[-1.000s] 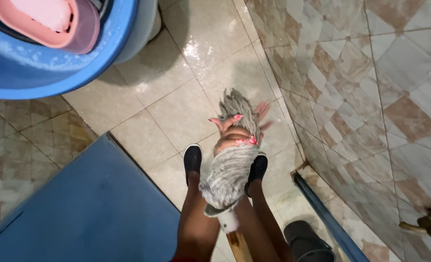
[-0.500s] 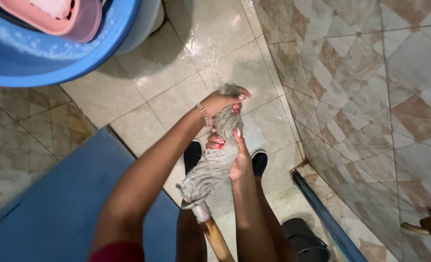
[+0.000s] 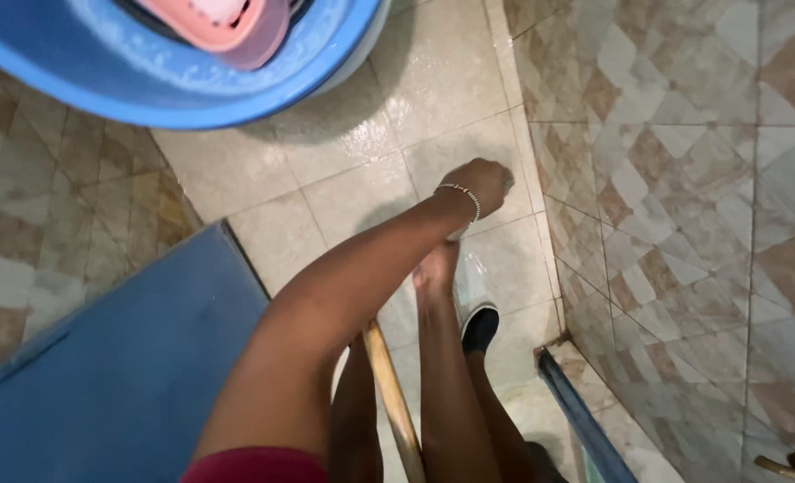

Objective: The person cleans the floor by first rinsing a mop in a bucket, wringing it out by hand, and then scrubbing the floor tiles with the mop.

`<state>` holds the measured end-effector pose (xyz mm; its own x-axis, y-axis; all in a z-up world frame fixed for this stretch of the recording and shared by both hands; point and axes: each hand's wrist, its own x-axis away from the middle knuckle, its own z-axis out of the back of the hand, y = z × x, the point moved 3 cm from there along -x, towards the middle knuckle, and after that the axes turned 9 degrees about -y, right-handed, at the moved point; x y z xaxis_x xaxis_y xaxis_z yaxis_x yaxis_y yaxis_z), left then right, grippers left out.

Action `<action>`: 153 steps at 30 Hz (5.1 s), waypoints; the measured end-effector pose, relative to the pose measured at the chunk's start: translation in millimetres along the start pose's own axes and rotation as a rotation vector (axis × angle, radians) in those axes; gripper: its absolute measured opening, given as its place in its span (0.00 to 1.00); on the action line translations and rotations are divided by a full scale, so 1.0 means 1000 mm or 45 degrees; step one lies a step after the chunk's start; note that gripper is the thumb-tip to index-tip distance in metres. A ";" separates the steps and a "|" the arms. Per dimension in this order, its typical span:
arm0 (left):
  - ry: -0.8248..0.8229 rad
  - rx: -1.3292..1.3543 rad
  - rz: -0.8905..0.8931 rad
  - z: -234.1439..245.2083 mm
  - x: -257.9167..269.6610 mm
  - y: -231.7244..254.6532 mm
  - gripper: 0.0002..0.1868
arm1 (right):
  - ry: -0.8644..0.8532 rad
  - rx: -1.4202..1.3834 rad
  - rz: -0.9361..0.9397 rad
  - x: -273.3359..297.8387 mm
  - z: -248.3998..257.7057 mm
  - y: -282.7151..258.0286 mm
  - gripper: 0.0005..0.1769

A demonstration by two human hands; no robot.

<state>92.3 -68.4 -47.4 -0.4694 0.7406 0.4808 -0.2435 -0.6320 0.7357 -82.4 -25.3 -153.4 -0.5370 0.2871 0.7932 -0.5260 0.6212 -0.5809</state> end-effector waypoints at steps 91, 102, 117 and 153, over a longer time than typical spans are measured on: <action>-0.221 0.024 -0.738 -0.142 0.437 0.622 0.21 | -0.562 0.154 0.511 0.562 0.200 -0.179 0.35; -0.246 -0.468 -0.539 -0.306 0.371 0.652 0.20 | 0.907 -0.277 1.515 0.813 0.429 -0.249 0.36; -0.447 -0.158 -1.159 -0.388 0.330 0.677 0.33 | 1.420 0.318 0.858 0.737 0.494 -0.285 0.17; -1.240 1.491 0.763 -0.590 0.516 0.594 0.44 | 0.839 -2.543 1.921 0.863 0.569 0.093 0.53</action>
<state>-795.6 -197.0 356.3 0.5372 0.6102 0.5822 0.7174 -0.6936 0.0650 -969.8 -134.8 373.6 0.5324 0.7412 0.4089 0.8304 -0.5509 -0.0826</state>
